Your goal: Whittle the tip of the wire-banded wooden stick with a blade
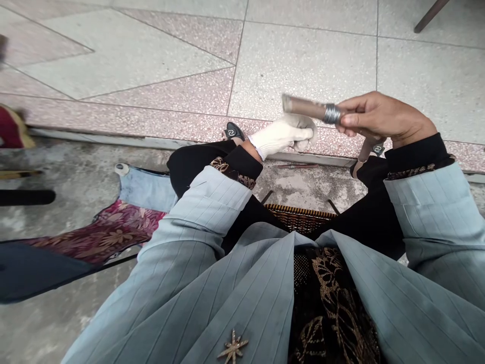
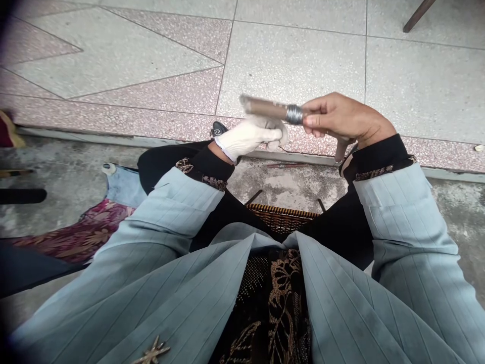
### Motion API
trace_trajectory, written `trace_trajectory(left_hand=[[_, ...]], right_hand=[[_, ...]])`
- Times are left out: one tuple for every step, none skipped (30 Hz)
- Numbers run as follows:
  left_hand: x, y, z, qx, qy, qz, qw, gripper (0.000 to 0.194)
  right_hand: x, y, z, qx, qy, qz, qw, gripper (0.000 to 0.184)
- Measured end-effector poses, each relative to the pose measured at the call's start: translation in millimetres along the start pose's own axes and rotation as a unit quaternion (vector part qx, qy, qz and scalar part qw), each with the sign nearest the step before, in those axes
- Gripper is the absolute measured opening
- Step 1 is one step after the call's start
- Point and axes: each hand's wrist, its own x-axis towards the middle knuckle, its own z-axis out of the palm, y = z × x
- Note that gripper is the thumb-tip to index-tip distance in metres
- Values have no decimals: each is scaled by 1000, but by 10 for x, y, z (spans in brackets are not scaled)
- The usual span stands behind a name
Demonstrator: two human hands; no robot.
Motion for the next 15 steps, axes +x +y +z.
trace_trajectory(left_hand=[[9,2,9,-2,-1,-4,1000,21],[14,12,27,-1,-4,-16,1000,23],[15,29,51,2,-6,-32,999,24],[12,47,78,6,-8,-47,999,25],[6,64,106,10,-11,-58,998,25],[-1,74,132,14,-17,-67,998,26],[-8,76,152,21,-25,-73,997,26],[-13,68,165,31,-35,-76,996,27],[-14,51,172,41,-44,-77,995,27],[-13,27,172,52,-52,-75,994,27],[-9,0,167,63,-57,-70,994,27],[-5,-25,160,73,-60,-61,994,26],[-1,-44,151,84,-62,-52,993,25],[0,-55,142,96,-61,-45,992,24],[-1,-54,135,114,-61,-40,991,24]], right_hand=[[-4,-11,20,23,36,-12,999,32],[2,-14,42,47,77,-21,996,33],[16,-9,63,66,112,-24,991,33],[36,3,81,76,140,-20,987,33],[60,19,95,74,160,-11,984,32],[87,37,104,59,177,3,982,32],[115,57,109,30,191,21,981,31],[142,76,112,-12,201,41,979,31],[169,92,115,-65,208,64,974,30],[194,106,121,-126,212,86,965,29],[218,117,129,-191,208,107,953,27],[239,125,141,-256,192,127,939,26],[257,132,156,-314,166,145,923,26],[272,138,170,-360,130,161,910,27],[281,146,184,-390,90,170,901,29]])
